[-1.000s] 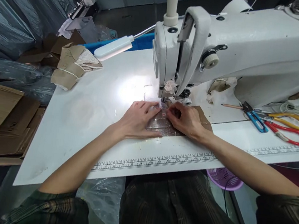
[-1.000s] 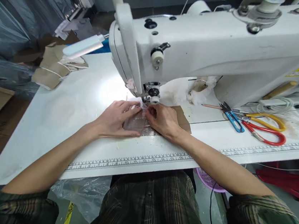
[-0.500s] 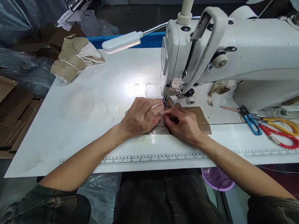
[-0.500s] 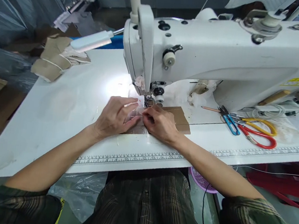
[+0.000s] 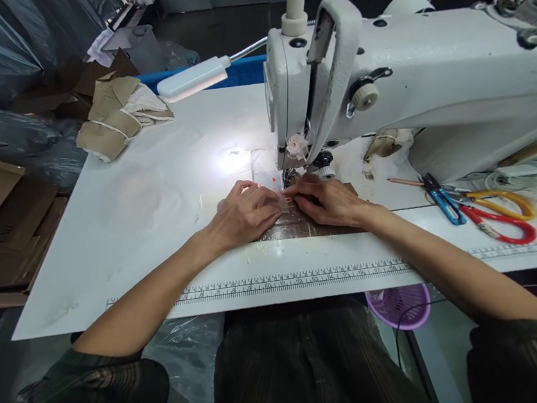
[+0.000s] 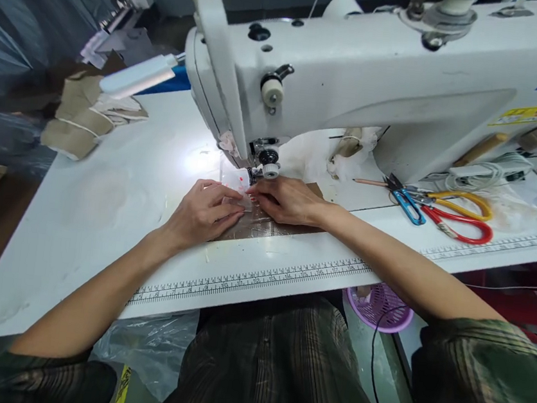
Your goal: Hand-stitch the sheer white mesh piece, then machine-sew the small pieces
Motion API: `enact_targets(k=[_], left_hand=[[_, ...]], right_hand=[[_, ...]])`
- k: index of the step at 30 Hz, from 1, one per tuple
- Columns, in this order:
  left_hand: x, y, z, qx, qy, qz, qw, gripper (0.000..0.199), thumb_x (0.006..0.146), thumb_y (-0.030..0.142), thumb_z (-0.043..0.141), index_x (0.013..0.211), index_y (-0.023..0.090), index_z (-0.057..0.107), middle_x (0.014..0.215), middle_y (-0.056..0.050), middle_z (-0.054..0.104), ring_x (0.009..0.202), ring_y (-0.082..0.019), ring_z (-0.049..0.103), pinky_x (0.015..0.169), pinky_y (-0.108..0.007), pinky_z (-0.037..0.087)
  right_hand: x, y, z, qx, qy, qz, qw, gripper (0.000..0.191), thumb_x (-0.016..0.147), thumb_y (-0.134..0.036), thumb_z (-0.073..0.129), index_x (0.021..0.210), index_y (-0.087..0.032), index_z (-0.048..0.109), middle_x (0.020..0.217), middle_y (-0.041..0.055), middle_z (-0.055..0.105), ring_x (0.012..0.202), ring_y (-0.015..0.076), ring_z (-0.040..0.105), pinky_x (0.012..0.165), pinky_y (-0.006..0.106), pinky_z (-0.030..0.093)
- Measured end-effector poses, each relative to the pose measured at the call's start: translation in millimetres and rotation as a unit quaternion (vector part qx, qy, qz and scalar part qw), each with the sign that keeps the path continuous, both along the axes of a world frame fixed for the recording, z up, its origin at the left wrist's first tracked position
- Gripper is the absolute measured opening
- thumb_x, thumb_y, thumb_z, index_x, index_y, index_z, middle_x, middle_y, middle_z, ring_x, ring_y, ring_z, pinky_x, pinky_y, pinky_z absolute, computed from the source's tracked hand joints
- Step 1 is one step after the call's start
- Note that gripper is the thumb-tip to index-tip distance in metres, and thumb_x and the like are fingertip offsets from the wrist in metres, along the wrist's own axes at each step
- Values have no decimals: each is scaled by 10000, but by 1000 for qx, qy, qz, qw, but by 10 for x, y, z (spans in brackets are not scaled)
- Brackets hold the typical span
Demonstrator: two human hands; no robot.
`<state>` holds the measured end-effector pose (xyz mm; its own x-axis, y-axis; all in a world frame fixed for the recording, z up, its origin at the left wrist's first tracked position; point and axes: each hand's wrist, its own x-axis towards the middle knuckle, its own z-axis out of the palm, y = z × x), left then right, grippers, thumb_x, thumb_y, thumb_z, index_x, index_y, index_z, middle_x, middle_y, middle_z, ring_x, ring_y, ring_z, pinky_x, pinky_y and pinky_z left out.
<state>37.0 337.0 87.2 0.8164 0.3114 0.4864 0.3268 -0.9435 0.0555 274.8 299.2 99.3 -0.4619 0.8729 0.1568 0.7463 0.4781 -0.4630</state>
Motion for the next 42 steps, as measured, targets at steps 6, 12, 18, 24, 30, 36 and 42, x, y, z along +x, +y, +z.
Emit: enact_targets(k=[6, 12, 18, 24, 30, 36, 42], left_hand=[[14, -12, 37, 38, 22, 13, 999, 140, 930, 181, 562, 895, 242, 683, 940, -36, 736, 748, -163, 637, 757, -394, 448], [17, 15, 20, -7, 31, -14, 999, 144, 929, 141, 556, 932, 222, 676, 1012, -34, 759, 852, -166, 680, 801, -387, 463], [32, -4, 27, -23, 15, -11, 1000, 125, 923, 161, 574, 911, 210, 689, 969, -27, 769, 816, -160, 690, 791, -387, 459], [27, -22, 40, -13, 17, -4, 1000, 146, 911, 173, 569, 861, 228, 695, 938, -10, 767, 794, -163, 684, 887, -447, 451], [2, 0, 6, -16, 37, -9, 999, 158, 899, 168, 569, 887, 240, 710, 1011, -39, 753, 800, -179, 671, 879, -470, 472], [-16, 27, -20, -2, 35, -31, 999, 142, 908, 191, 582, 936, 239, 712, 965, -21, 761, 744, -160, 665, 881, -438, 493], [-16, 18, -19, -13, 47, -27, 998, 169, 916, 198, 559, 945, 248, 718, 978, -27, 754, 772, -168, 670, 902, -444, 485]], right_hand=[[-33, -17, -121, 63, -75, 10, 995, 399, 933, -247, 470, 1287, -263, 652, 1124, 92, 643, 779, 179, 569, 597, 277, 363], [-22, -24, -128, 62, -101, 4, 993, 376, 945, -263, 463, 1264, -261, 663, 1113, 102, 626, 749, 175, 539, 548, 279, 296], [-57, -56, -145, 74, -102, 10, 992, 388, 953, -249, 447, 1289, -259, 640, 1158, 116, 614, 803, 185, 543, 558, 281, 311], [-31, -82, -197, 65, -63, -1, 996, 387, 939, -254, 458, 1271, -264, 657, 1155, 105, 617, 912, 212, 570, 617, 293, 392], [-11, -91, -184, 44, -38, 9, 998, 376, 946, -269, 461, 1258, -265, 669, 1164, 107, 607, 951, 224, 569, 686, 313, 436], [-17, -110, -151, 19, 14, -25, 999, 374, 950, -262, 450, 1239, -246, 687, 1129, 111, 629, 908, 205, 599, 736, 309, 460], [27, -117, -68, -28, 110, -66, 991, 368, 948, -236, 431, 1193, -178, 700, 915, 72, 694, 795, 174, 618, 755, 301, 478]])
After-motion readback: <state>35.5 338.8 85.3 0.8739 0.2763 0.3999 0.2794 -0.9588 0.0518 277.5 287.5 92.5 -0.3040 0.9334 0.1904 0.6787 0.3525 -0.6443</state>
